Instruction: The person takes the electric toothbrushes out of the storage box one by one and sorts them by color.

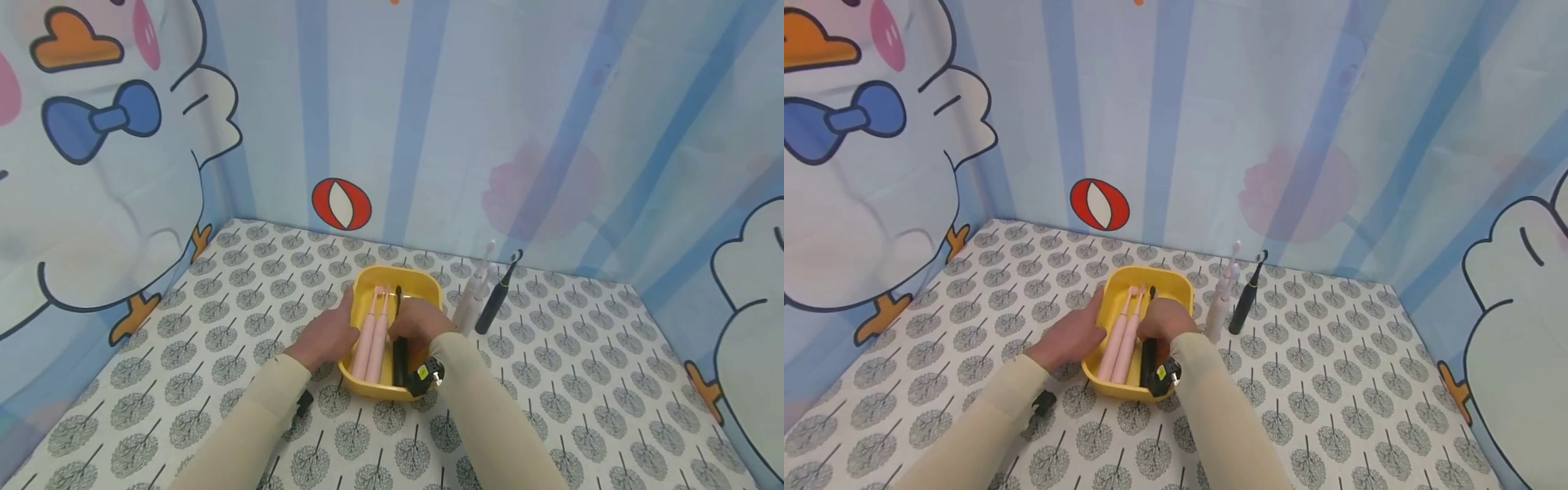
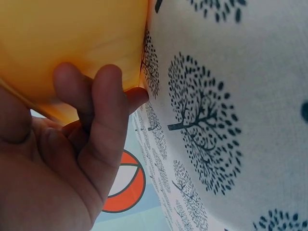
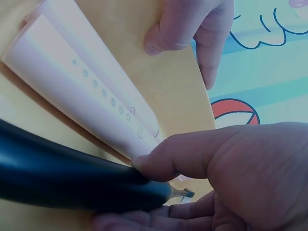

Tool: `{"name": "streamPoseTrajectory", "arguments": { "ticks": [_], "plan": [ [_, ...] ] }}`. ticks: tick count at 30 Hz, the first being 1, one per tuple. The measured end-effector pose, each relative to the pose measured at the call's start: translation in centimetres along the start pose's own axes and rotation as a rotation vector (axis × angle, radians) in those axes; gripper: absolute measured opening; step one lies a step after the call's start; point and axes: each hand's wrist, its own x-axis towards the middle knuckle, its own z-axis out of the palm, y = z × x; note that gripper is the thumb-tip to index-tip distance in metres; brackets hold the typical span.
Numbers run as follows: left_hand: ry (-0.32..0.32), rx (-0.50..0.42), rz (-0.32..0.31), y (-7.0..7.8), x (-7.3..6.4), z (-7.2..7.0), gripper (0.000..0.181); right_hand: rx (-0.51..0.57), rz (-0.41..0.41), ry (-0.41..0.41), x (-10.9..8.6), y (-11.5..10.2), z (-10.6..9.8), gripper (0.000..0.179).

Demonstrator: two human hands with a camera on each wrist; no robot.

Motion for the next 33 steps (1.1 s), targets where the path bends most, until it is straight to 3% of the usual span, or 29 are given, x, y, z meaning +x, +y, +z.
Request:
{"name": "streamPoseTrajectory", "arguments": {
  "ticks": [22, 33],
  "plan": [
    [0.005, -0.02, 0.013, -0.1, 0.0, 0.2, 0.085, -0.096, -0.02, 0.11, -1.0, -0.2, -1.1, 0.016],
    [0.004, -0.024, 0.019, -0.2, 0.0, 0.2, 0.083, -0.042, -0.063, 0.208, -1.9, 0.0, -1.5, 0.019]
  ]
}}
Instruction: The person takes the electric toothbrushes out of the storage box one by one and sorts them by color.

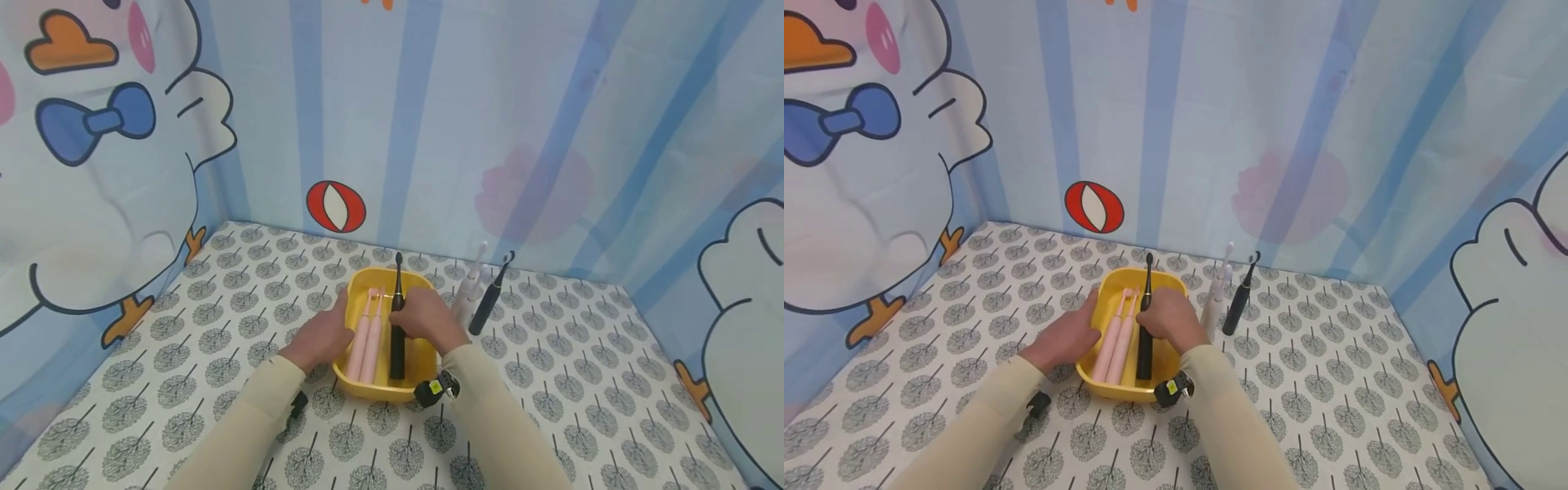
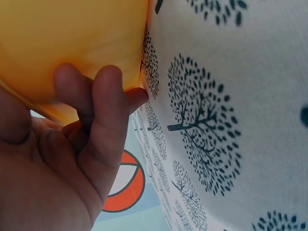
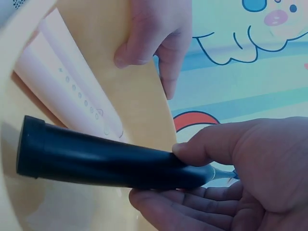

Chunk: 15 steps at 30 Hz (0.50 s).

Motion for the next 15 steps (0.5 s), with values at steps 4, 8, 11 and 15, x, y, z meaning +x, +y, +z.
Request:
{"name": "streamPoseTrajectory", "arguments": {
  "ticks": [4, 8, 11, 15],
  "plan": [
    [-0.005, 0.002, -0.003, 0.0, 0.0, 0.0, 0.083, 0.005, -0.014, 0.035, -0.4, 0.1, -0.2, 0.019],
    [-0.007, 0.001, -0.007, 0.0, 0.0, 0.0, 0.083, 0.011, -0.035, 0.072, -0.9, 0.1, -0.5, 0.019],
    [-0.004, 0.006, -0.005, 0.0, 0.1, 0.1, 0.084, 0.032, -0.053, 0.099, -1.5, 0.0, -0.7, 0.018],
    [0.001, 0.012, -0.005, 0.1, 0.2, 0.1, 0.084, 0.061, -0.089, 0.146, -2.2, 0.1, -1.0, 0.019]
  ]
}}
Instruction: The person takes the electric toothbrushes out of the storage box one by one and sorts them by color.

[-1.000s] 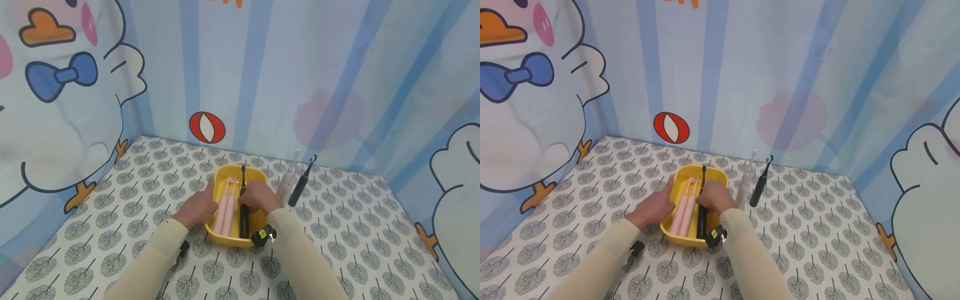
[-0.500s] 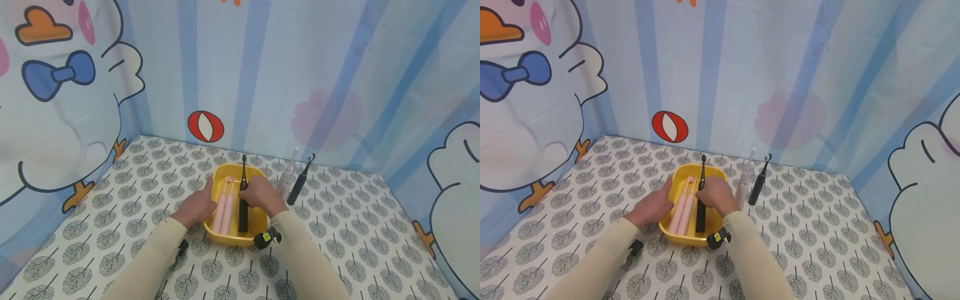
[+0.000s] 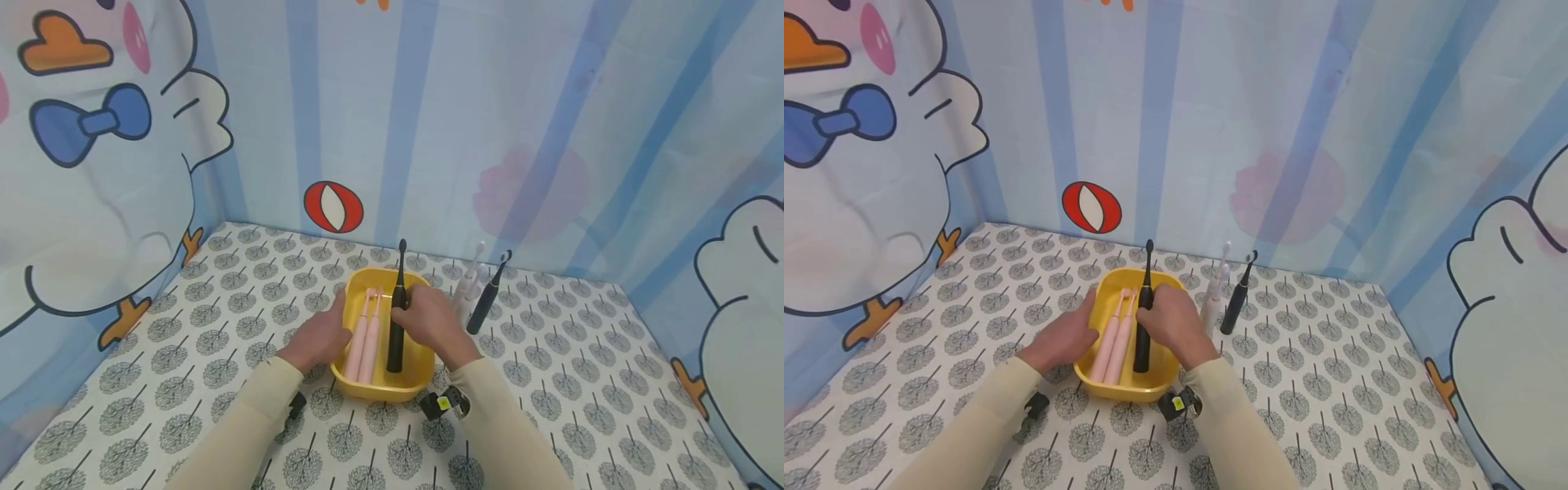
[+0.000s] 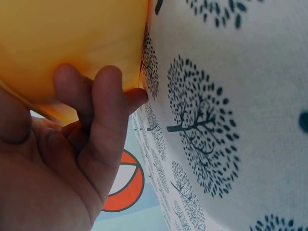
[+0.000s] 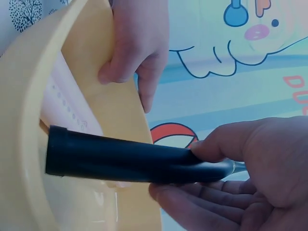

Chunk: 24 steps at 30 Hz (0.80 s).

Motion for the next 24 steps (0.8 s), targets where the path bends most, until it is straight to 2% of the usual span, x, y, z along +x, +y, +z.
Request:
{"name": "streamPoseTrajectory", "arguments": {
  "ticks": [7, 16, 24],
  "plan": [
    [0.002, -0.005, 0.004, 0.0, 0.0, 0.0, 0.084, 0.068, -0.061, 0.076, -1.2, 0.1, -0.5, 0.028],
    [-0.009, -0.007, -0.014, 0.2, -0.2, -0.1, 0.085, 0.099, -0.086, 0.167, -2.5, 0.5, -0.9, 0.033],
    [-0.011, -0.002, -0.012, 0.1, -0.2, -0.1, 0.084, 0.131, -0.153, 0.235, -3.5, 1.4, -1.5, 0.033]
  ]
}}
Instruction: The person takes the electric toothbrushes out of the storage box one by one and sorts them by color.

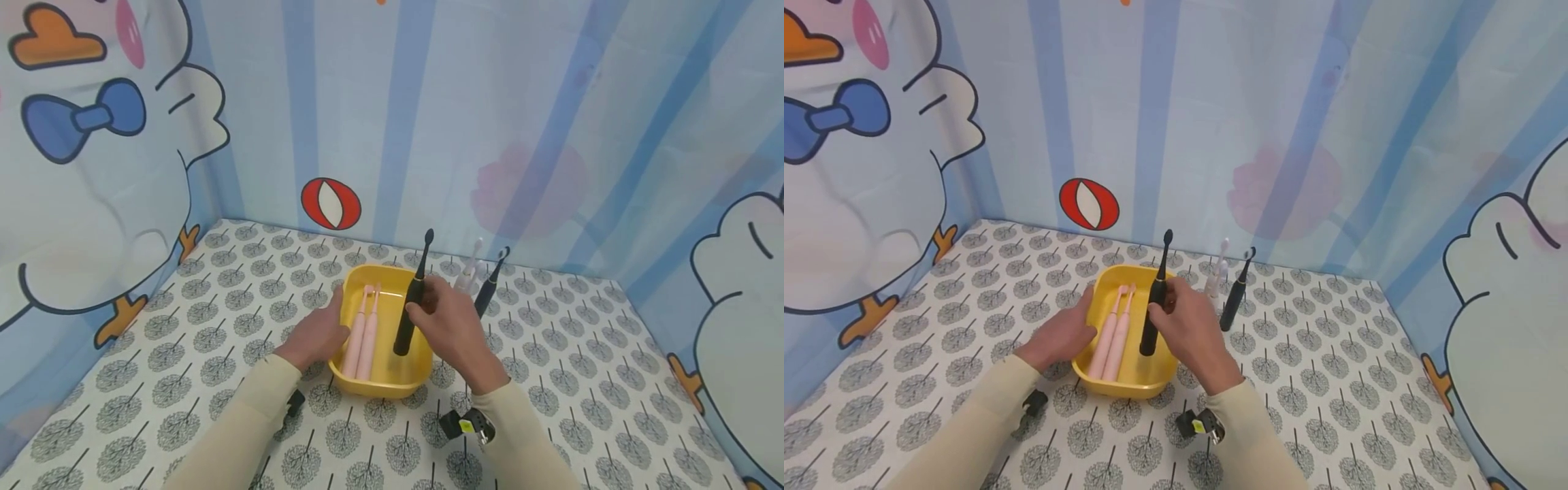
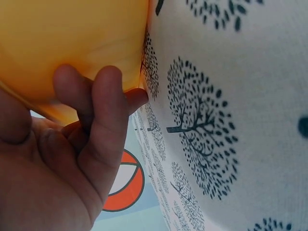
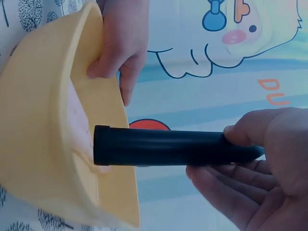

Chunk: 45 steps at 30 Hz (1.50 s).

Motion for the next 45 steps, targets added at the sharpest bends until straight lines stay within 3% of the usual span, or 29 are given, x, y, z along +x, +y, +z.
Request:
{"name": "streamPoseTrajectory", "arguments": {
  "ticks": [5, 22, 28, 35, 45],
  "plan": [
    [-0.003, 0.007, -0.006, 0.0, 0.0, 0.0, 0.084, 0.025, -0.033, 0.029, -0.7, 0.6, -0.5, 0.033],
    [-0.007, -0.008, -0.027, 0.2, 0.0, 0.0, 0.085, 0.021, -0.033, 0.065, -2.2, 1.8, -3.0, 0.039],
    [-0.015, -0.002, -0.033, 0.2, 0.1, 0.0, 0.085, 0.005, -0.001, 0.078, -3.1, 2.7, -4.2, 0.043],
    [-0.002, -0.02, 0.007, 0.0, 0.0, -0.2, 0.085, -0.012, 0.023, 0.102, -3.3, 4.3, -5.1, 0.038],
    [-0.008, -0.022, -0.011, 0.2, 0.0, -0.1, 0.086, -0.054, 0.11, 0.113, -3.6, 7.0, -5.7, 0.041]
  ]
}}
